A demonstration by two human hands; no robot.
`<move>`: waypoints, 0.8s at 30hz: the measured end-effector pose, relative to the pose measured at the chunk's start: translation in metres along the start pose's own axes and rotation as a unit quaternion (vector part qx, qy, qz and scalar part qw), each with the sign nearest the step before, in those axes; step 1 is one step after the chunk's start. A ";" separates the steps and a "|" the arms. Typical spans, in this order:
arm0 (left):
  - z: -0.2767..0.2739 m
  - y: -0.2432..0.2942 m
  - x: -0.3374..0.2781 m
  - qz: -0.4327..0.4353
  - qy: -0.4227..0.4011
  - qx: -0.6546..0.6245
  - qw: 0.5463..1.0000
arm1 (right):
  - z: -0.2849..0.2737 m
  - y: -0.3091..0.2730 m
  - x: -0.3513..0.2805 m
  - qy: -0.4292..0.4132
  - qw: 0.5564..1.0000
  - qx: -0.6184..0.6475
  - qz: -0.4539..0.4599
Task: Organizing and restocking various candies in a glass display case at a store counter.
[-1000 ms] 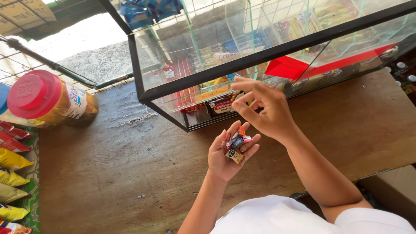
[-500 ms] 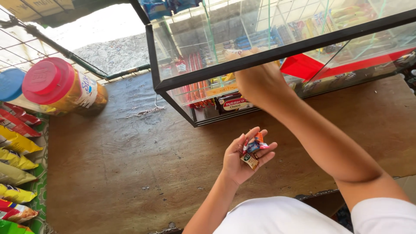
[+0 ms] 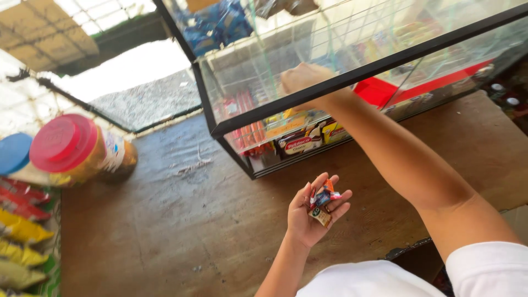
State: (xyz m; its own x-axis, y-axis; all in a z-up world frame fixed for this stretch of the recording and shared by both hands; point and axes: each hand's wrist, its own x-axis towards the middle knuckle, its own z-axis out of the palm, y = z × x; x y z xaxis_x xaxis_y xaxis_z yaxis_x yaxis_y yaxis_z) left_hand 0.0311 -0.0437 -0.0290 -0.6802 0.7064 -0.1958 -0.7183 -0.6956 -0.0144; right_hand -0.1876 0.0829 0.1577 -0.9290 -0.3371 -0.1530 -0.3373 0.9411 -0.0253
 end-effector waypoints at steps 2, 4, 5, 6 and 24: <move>0.001 -0.002 0.005 -0.023 -0.001 -0.001 1.000 | 0.003 0.003 -0.013 0.078 0.996 0.046 -0.012; 0.004 -0.008 0.008 -0.035 0.049 0.020 0.998 | 0.003 -0.002 -0.033 0.267 0.946 0.176 -0.059; 0.005 -0.011 0.010 -0.044 0.047 0.023 0.998 | 0.005 -0.004 -0.047 0.270 0.946 0.174 -0.051; 0.007 -0.015 0.012 -0.054 0.039 0.022 0.998 | 0.007 -0.007 -0.060 0.310 0.931 0.182 -0.069; 0.021 -0.088 0.067 -0.063 0.113 0.066 0.989 | -0.076 0.159 -0.231 0.540 0.823 0.043 -0.172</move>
State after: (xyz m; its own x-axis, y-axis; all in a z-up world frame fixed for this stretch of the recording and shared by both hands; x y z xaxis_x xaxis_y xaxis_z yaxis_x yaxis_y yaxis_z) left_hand 0.0454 0.0671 -0.0203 -0.5450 0.7290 -0.4142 -0.8181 -0.5704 0.0726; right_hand -0.0377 0.3085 0.2637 -0.3902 -0.3679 0.8440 -0.6397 0.7677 0.0389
